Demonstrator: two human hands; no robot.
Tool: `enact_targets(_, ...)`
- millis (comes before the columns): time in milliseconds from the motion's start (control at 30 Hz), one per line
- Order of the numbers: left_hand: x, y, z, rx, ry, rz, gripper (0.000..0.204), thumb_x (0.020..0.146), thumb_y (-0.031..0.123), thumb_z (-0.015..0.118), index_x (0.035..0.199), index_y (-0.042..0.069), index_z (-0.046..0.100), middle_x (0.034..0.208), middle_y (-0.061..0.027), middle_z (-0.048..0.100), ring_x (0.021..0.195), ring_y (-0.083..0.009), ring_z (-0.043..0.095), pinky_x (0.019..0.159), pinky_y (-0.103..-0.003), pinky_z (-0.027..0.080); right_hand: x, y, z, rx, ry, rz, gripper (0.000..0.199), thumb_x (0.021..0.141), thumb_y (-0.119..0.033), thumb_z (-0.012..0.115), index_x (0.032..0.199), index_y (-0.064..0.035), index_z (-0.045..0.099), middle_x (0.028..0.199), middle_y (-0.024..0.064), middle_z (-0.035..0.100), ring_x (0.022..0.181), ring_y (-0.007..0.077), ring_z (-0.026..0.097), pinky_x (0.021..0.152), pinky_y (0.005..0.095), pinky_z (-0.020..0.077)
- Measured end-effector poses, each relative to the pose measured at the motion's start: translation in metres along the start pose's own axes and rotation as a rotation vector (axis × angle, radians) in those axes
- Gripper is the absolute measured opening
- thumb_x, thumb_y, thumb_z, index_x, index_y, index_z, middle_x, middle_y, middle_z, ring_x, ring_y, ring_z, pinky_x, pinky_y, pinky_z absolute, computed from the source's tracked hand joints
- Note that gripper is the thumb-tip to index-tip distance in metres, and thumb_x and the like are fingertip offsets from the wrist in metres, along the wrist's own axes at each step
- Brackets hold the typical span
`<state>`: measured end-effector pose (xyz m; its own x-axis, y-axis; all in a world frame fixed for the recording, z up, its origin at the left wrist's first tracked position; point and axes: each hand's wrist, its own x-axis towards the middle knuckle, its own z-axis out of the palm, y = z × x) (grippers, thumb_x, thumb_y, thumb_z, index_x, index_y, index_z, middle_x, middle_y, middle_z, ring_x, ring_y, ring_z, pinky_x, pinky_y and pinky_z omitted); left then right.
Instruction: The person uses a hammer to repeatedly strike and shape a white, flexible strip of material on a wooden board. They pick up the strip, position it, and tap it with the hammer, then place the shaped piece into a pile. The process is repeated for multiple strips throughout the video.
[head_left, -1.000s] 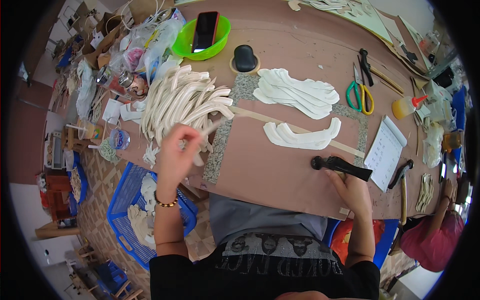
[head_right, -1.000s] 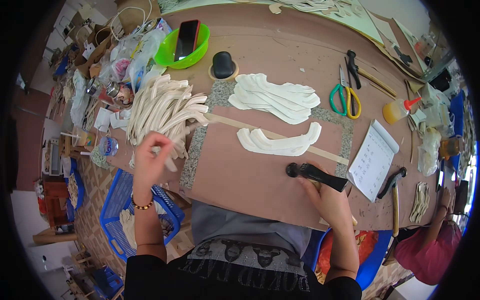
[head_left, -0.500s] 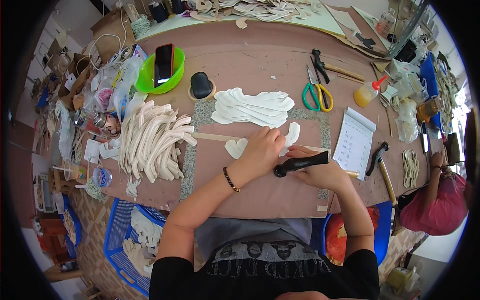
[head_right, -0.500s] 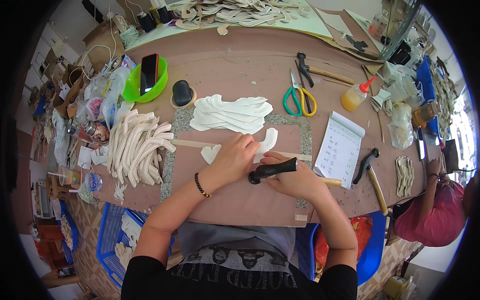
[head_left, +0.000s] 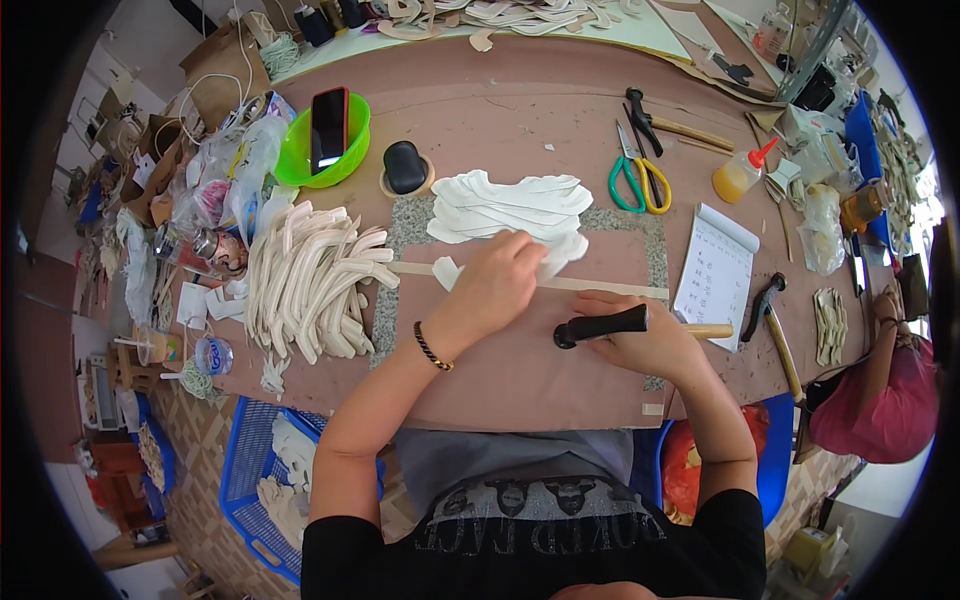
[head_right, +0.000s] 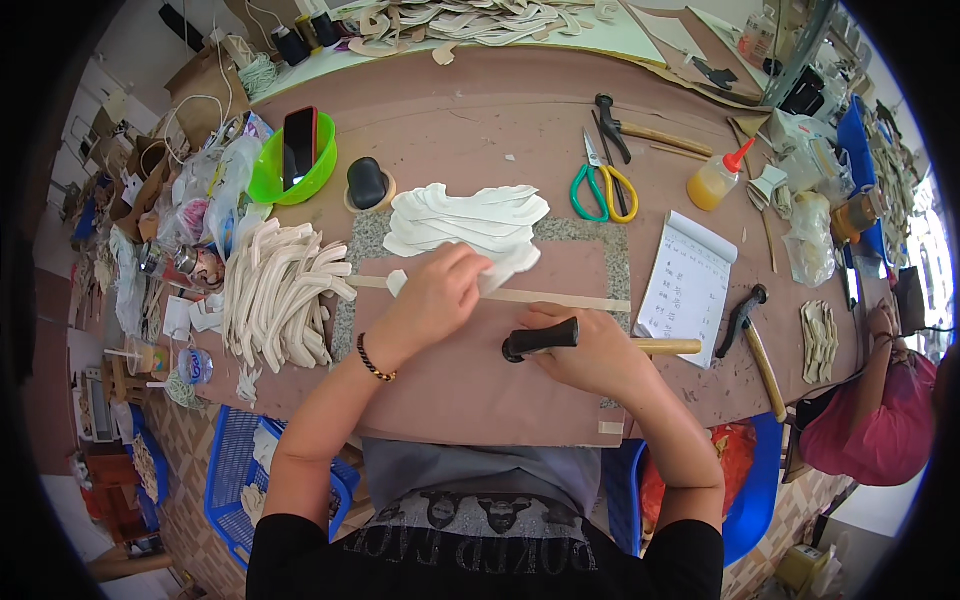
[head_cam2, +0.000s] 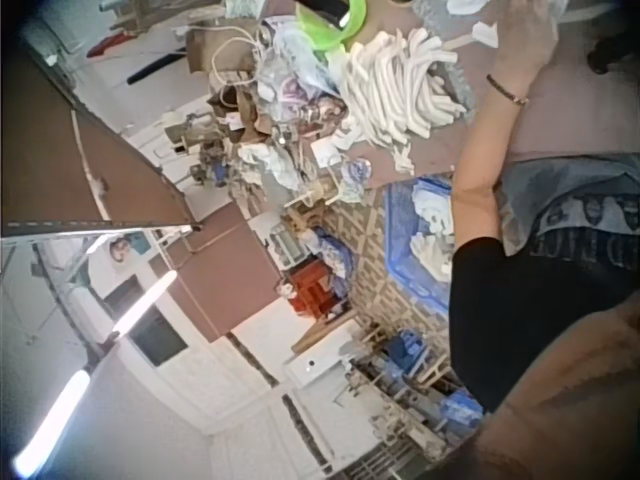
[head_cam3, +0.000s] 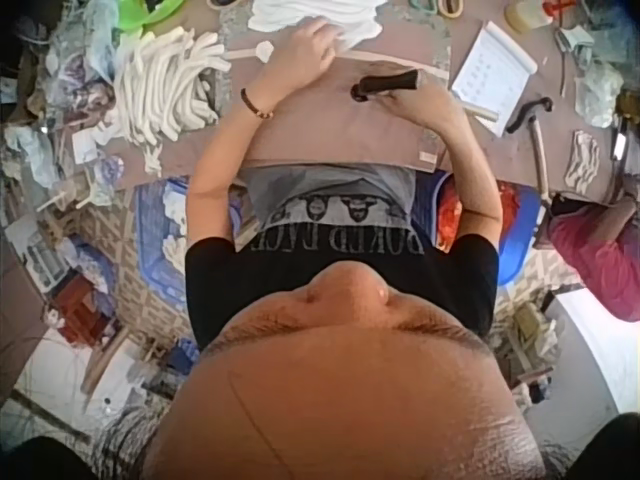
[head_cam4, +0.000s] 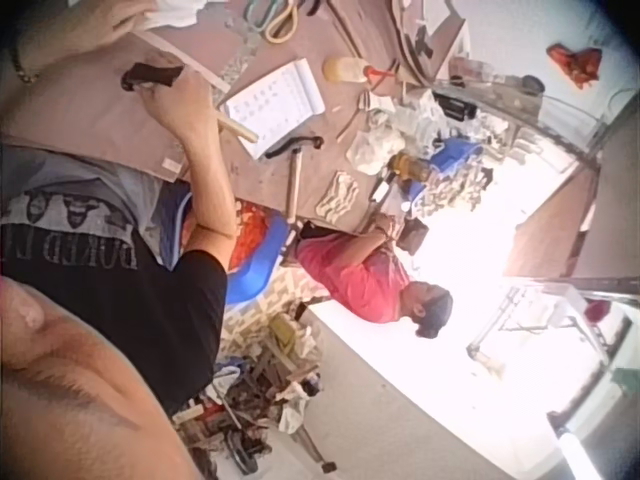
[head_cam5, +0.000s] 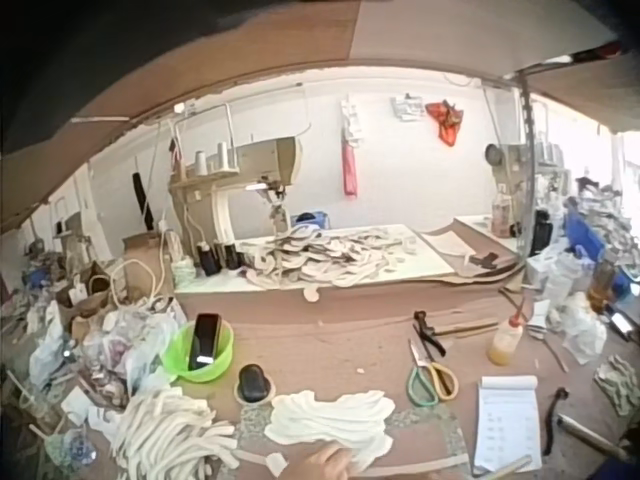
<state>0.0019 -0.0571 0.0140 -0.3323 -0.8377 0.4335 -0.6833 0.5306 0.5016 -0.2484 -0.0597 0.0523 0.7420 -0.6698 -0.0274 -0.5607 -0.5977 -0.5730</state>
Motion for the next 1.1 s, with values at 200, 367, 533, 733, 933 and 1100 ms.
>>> enact_targets(200, -0.015, 0.001, 0.032, 0.072, -0.08, 0.115, 0.032, 0.08, -0.001, 0.067, 0.111, -0.004, 0.065, 0.101, -0.0135, 0.063, 0.092, -0.0308, 0.06, 0.082, -0.042, 0.053, 0.003, -0.005, -0.008, -0.03, -0.014, -0.122, 0.036, 0.083, -0.01, 0.069, 0.118, -0.0102, 0.069, 0.128, 0.0141, 0.067, 0.096, 0.0376, 0.071, 0.08, 0.0458, 0.0579)
enact_targets(367, -0.017, 0.003, 0.032, 0.1, -0.097, 0.121, 0.033, 0.081, -0.001, 0.066, 0.114, -0.004, 0.064, 0.102, -0.0138, 0.063, 0.092, -0.0311, 0.06, 0.083, -0.041, 0.053, 0.008, -0.016, -0.015, -0.044, -0.14, -0.014, 0.039, 0.084, -0.013, 0.069, 0.123, -0.0139, 0.068, 0.128, 0.0131, 0.067, 0.102, 0.0374, 0.07, 0.087, 0.0469, 0.0564)
enact_targets(533, -0.01, 0.001, 0.027, 0.1, -0.152, 0.16, 0.036, 0.083, 0.001, 0.065, 0.118, -0.004, 0.062, 0.104, -0.0146, 0.064, 0.097, -0.032, 0.061, 0.086, -0.042, 0.054, 0.018, 0.013, -0.016, 0.09, -0.257, 0.018, 0.041, 0.087, -0.018, 0.069, 0.128, -0.0171, 0.068, 0.127, 0.0108, 0.069, 0.11, 0.0362, 0.068, 0.095, 0.0461, 0.0544)
enact_targets(733, 0.017, -0.006, -0.01, 0.117, 0.202, 0.054, 0.028, 0.084, -0.006, 0.064, 0.112, -0.004, 0.064, 0.107, -0.0168, 0.066, 0.101, -0.0343, 0.065, 0.087, -0.042, 0.054, 0.019, 0.004, -0.015, 0.084, -0.214, 0.077, 0.03, 0.088, -0.019, 0.07, 0.117, -0.0141, 0.071, 0.112, 0.0115, 0.073, 0.105, 0.0366, 0.069, 0.09, 0.0457, 0.0554)
enact_targets(933, -0.008, 0.02, -0.081, 0.153, 0.357, 0.162, 0.024, 0.082, -0.008, 0.067, 0.106, -0.003, 0.068, 0.103, -0.0149, 0.068, 0.09, -0.0339, 0.066, 0.08, -0.041, 0.055, 0.019, 0.004, -0.017, 0.075, -0.196, 0.026, 0.034, 0.087, -0.017, 0.072, 0.121, -0.016, 0.071, 0.106, 0.0121, 0.075, 0.097, 0.036, 0.071, 0.084, 0.0438, 0.057)
enact_targets(1100, -0.099, 0.047, -0.049, 0.119, -0.048, 0.198, 0.025, 0.082, 0.005, 0.074, 0.105, -0.002, 0.07, 0.107, -0.0138, 0.066, 0.1, -0.0334, 0.064, 0.087, -0.042, 0.052, 0.002, -0.002, -0.012, 0.186, -0.121, 0.108, 0.032, 0.087, -0.015, 0.075, 0.119, -0.0129, 0.074, 0.101, 0.0134, 0.075, 0.092, 0.0352, 0.071, 0.082, 0.0399, 0.0571)
